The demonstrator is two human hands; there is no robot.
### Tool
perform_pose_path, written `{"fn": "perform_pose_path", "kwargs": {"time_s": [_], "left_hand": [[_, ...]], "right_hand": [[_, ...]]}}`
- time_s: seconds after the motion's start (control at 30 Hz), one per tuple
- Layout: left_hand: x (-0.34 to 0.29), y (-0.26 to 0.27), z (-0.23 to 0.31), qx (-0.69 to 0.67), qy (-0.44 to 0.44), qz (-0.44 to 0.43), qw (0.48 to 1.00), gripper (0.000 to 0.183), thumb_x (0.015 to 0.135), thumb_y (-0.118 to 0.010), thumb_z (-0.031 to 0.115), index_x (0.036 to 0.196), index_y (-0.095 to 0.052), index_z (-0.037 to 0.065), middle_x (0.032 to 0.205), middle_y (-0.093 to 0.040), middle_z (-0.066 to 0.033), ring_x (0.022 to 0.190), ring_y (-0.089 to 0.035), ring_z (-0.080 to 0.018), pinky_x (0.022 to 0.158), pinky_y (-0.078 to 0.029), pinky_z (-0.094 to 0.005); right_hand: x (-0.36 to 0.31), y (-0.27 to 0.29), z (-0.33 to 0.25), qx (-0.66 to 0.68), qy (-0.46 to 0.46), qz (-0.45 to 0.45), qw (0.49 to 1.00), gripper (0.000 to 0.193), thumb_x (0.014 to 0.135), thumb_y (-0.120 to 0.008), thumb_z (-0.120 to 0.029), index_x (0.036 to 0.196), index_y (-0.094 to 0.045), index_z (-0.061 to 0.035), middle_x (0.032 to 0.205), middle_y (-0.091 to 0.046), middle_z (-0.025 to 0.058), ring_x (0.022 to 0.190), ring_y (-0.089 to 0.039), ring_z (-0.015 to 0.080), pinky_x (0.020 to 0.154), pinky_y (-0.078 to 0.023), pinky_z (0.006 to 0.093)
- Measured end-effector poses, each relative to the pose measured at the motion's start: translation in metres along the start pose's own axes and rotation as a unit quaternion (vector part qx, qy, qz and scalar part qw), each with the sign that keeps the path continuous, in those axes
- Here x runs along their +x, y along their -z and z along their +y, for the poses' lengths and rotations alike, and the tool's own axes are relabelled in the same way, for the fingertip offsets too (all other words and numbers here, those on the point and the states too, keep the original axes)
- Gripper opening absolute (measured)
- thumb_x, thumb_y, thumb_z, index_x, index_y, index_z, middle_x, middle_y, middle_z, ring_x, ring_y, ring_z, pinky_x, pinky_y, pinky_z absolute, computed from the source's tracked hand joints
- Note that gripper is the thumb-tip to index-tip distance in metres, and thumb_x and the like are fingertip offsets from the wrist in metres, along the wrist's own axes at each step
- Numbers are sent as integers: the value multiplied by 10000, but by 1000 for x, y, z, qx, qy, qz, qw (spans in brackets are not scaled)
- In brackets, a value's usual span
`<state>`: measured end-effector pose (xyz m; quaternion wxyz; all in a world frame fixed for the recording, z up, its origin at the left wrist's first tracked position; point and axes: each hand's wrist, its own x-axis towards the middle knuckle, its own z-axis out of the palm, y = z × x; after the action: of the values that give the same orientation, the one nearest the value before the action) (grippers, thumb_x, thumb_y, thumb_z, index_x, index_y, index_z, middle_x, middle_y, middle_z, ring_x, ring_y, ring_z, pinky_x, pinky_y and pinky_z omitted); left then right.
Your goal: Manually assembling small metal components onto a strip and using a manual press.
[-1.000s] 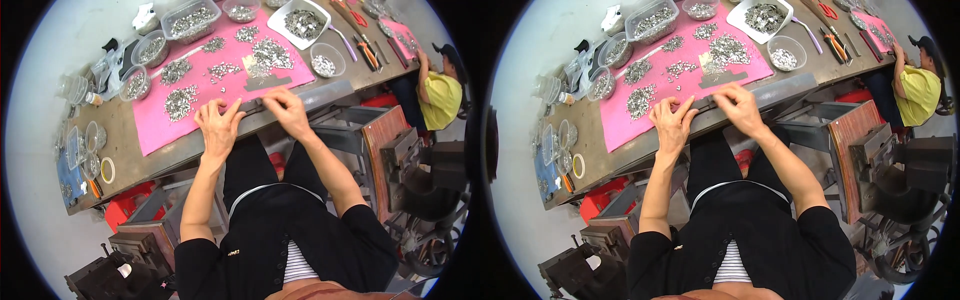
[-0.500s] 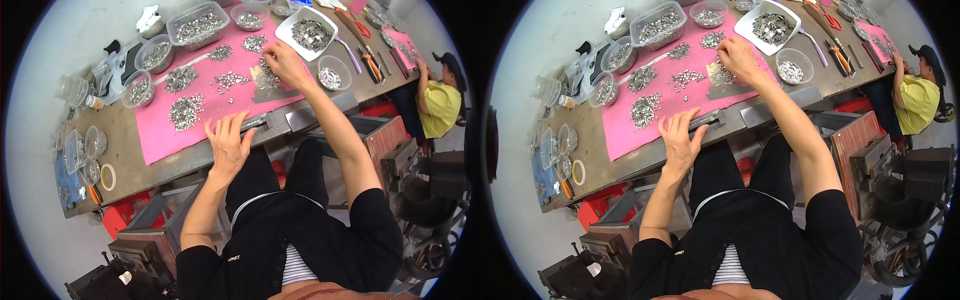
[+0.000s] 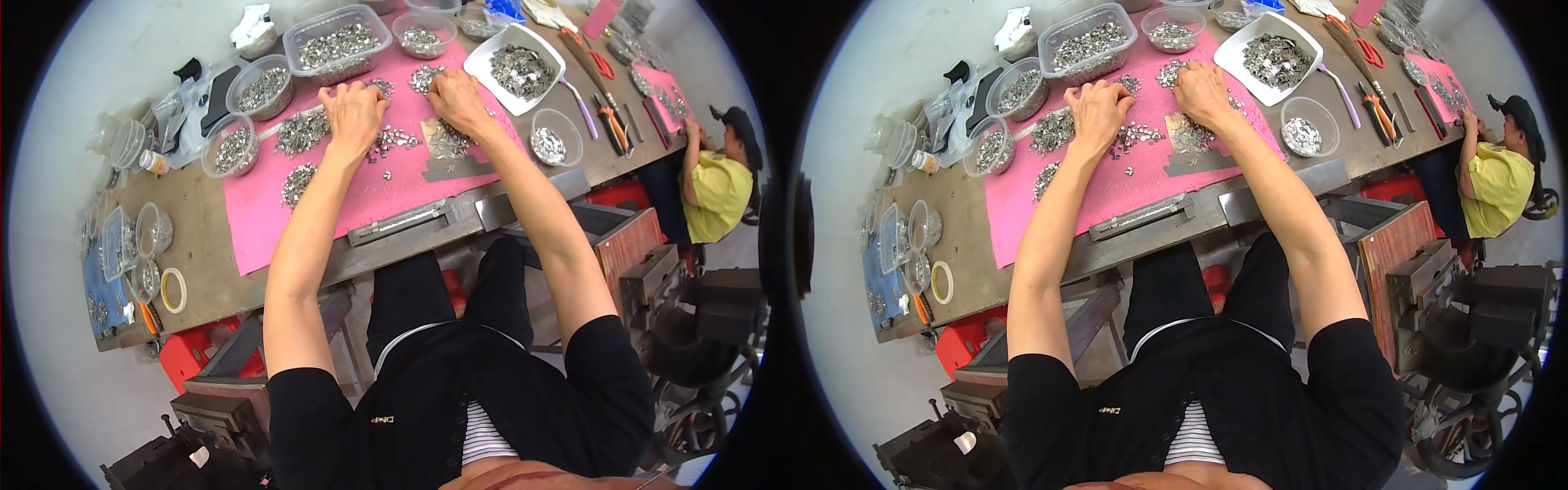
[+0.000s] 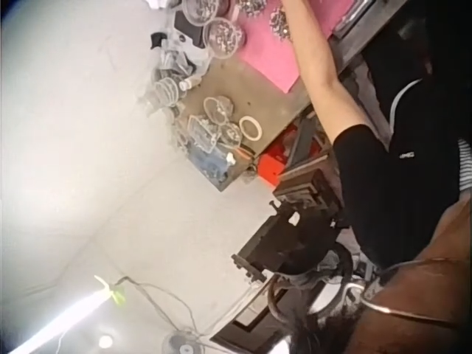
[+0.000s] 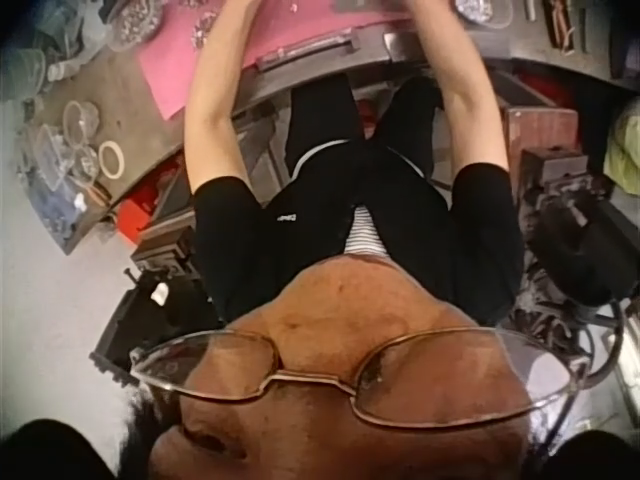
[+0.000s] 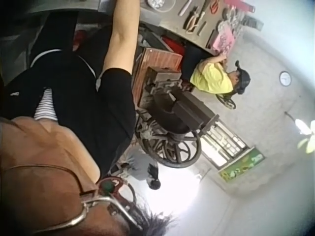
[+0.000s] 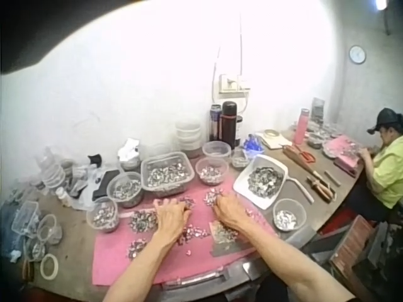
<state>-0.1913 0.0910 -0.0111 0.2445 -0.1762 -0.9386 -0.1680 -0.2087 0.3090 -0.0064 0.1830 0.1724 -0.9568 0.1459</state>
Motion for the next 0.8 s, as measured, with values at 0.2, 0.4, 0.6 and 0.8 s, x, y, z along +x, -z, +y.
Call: {"fn": "perform_pose_path", "kwargs": {"time_s": [0.2,0.4,0.6,0.8], "left_hand": [[-5,-12,-1,29,25,49,998,164,838,-778,303,855,-770,140,917,-701,-55,951,-616,-267,975,-304,-559],[2,-18,-7,62,-4,65,996,162,893,-712,290,879,-755,135,907,-703,-52,944,-628,-278,979,-301,-579],[-4,14,2,-64,-2,56,996,159,867,-678,271,874,-747,128,884,-711,-64,898,-641,-284,940,-317,-515],[-69,74,44,-166,-43,-78,982,132,884,-715,252,928,-746,132,880,-685,5,901,-605,-186,999,-320,-453]], "right_hand": [[-20,18,-21,41,123,40,991,118,871,-615,-150,884,-616,-33,902,-665,150,869,-622,334,816,-432,473],[-79,32,-54,112,173,-40,978,100,847,-653,-106,897,-602,-36,870,-638,139,883,-630,335,808,-438,453],[-92,35,-57,189,189,-48,963,67,871,-689,-84,915,-675,-36,878,-658,127,862,-645,341,785,-467,452],[-96,31,-52,169,183,-49,967,64,885,-656,-96,901,-697,-50,871,-648,128,859,-650,336,787,-471,452]]}}
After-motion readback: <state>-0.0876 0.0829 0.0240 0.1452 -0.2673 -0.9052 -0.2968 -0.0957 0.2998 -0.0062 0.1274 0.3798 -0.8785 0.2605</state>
